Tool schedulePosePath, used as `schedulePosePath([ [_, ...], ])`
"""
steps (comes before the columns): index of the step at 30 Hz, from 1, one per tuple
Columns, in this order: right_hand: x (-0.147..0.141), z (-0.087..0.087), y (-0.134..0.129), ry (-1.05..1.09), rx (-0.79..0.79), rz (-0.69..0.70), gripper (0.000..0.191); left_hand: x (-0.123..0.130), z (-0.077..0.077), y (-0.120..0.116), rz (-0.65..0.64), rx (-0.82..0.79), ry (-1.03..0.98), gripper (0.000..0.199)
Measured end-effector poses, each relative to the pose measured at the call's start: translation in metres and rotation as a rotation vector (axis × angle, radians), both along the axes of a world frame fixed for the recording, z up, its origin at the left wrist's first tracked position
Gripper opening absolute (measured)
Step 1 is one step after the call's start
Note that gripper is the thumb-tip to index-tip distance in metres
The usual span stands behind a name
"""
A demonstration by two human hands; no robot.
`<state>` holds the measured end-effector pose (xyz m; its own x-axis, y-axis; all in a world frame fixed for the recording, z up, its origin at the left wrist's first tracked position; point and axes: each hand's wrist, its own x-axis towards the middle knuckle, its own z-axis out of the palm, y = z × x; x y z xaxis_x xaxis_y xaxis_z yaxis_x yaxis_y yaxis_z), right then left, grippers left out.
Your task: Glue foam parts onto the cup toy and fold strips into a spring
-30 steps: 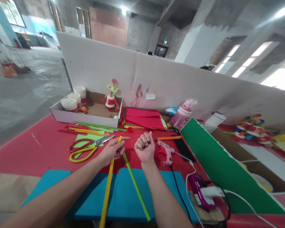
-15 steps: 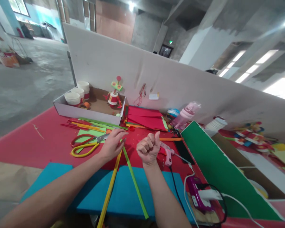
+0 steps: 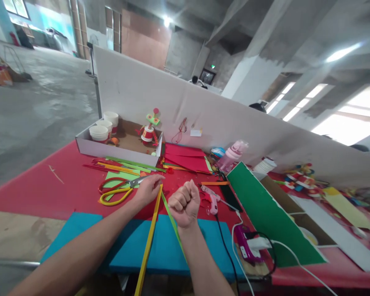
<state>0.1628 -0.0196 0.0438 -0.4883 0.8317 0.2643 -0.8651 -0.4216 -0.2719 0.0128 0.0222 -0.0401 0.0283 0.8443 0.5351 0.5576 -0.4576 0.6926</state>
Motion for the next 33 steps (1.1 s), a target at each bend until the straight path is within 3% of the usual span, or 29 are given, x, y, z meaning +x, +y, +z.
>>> schedulePosePath([
  [4, 0.002, -0.015, 0.001, 0.183, 0.045, 0.039, 0.043, 0.002, -0.001, -0.002, -0.040, -0.021, 0.044, 0.028],
  [9, 0.001, -0.021, 0.002, 0.264, 0.053, 0.113, 0.041, 0.003, -0.004, -0.001, -0.085, -0.026, 0.075, 0.028],
  [19, 0.000, -0.027, 0.011, -0.124, -0.006, -0.061, 0.053, 0.010, 0.011, -0.012, -0.208, -0.094, 0.026, 0.028],
  [24, -0.002, -0.026, 0.010, -0.313, -0.007, -0.152, 0.061, 0.010, 0.010, -0.011, -0.222, -0.100, 0.056, 0.027],
  [33, -0.005, -0.013, 0.001, -0.457, -0.071, -0.291, 0.063, 0.009, 0.005, -0.010, -0.196, -0.125, 0.077, 0.028],
])
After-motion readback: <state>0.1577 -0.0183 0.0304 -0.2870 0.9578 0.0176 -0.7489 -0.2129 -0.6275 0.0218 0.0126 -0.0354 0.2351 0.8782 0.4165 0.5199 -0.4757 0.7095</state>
